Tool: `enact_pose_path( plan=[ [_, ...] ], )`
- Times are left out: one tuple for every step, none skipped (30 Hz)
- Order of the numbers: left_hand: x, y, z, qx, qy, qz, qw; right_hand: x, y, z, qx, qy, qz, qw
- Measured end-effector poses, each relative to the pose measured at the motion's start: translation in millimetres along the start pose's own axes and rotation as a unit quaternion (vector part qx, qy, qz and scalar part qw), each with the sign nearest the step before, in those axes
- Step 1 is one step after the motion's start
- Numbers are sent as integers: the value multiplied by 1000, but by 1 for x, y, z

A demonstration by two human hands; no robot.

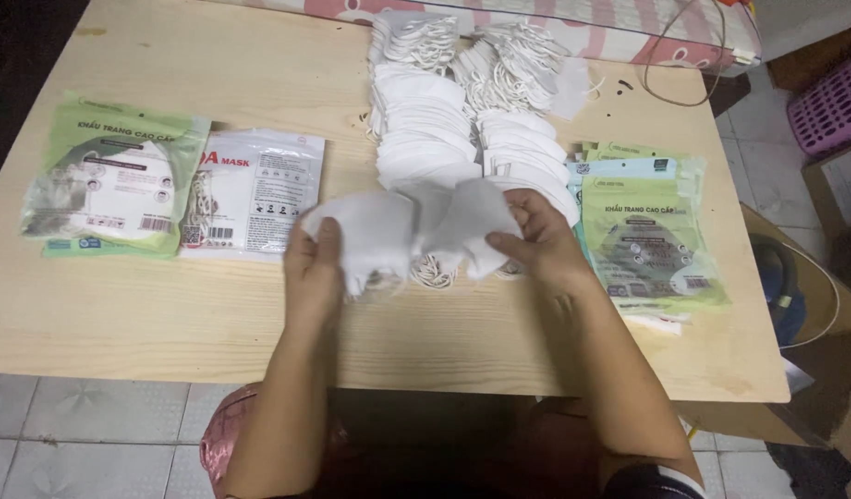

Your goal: Sorting and inspecting white face masks from a large stack on a wooden table.

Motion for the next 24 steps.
enact_pose_path(
  plan=[
    [5,5,1,0,0,0,1000,3,3,-2,0,0,0,1000],
    [15,17,2,-42,34,-14,998,11,3,-5,11,25,-16,999],
    [25,29,2,-84,68,-28,994,19,4,-7,23,51,-33,998],
    [27,35,2,-84,68,-27,994,19,-6,-4,23,51,-32,998],
    [33,43,0,-102,90,-51,989,22,-16,-2,24,73,-35,996],
    [39,51,-3,-122,113,-74,983,25,-27,-1,26,96,-37,994],
    [40,49,-8,-123,112,-74,983,28,-28,0,27,96,-37,994],
    [42,47,-13,-129,113,-88,981,28,-32,1,41,83,-58,994],
    [44,44,-17,-134,114,-102,979,28,-36,2,54,71,-78,993],
    [43,43,-17,-135,113,-102,979,30,-32,1,54,72,-78,993],
    [44,42,-18,-137,118,-90,979,31,-31,0,64,69,-94,991],
    [44,41,-18,-140,123,-78,979,32,-29,-2,74,67,-110,989],
    [42,48,-16,-141,121,-78,979,33,-30,-2,75,68,-110,989],
    [42,54,-13,-139,129,-68,979,34,-31,-2,83,69,-119,987],
    [42,61,-11,-138,136,-59,979,35,-33,-3,91,71,-128,985],
    [42,61,-10,-138,136,-58,979,40,-28,-4,92,71,-128,985],
    [43,61,-9,-131,148,-38,980,44,-24,-5,99,73,-129,984],
    [44,60,-9,-123,161,-17,979,49,-19,-6,104,74,-130,983],
    [45,58,-10,-123,161,-17,979,45,-27,-5,105,74,-130,983],
    [46,54,-10,-114,155,-10,981,42,-35,-4,107,75,-127,983],
    [46,50,-10,-105,149,-3,983,38,-43,-2,110,75,-123,983],
    [46,50,-10,-106,149,-3,983,38,-45,-2,110,75,-123,983],
    [47,50,-9,-104,151,0,983,37,-48,-2,111,77,-124,983],
    [48,50,-8,-102,153,4,983,37,-50,-1,112,78,-125,983]
  ],
)
Point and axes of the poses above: each hand's wrist, its own z-axis towards the middle knuckle, its own x-axis out of the palm, y = z × x, the point moved 8 cm from there along z, towards the middle knuckle, and after that the axes turned 1 degree about -y, right-handed, at the moved point
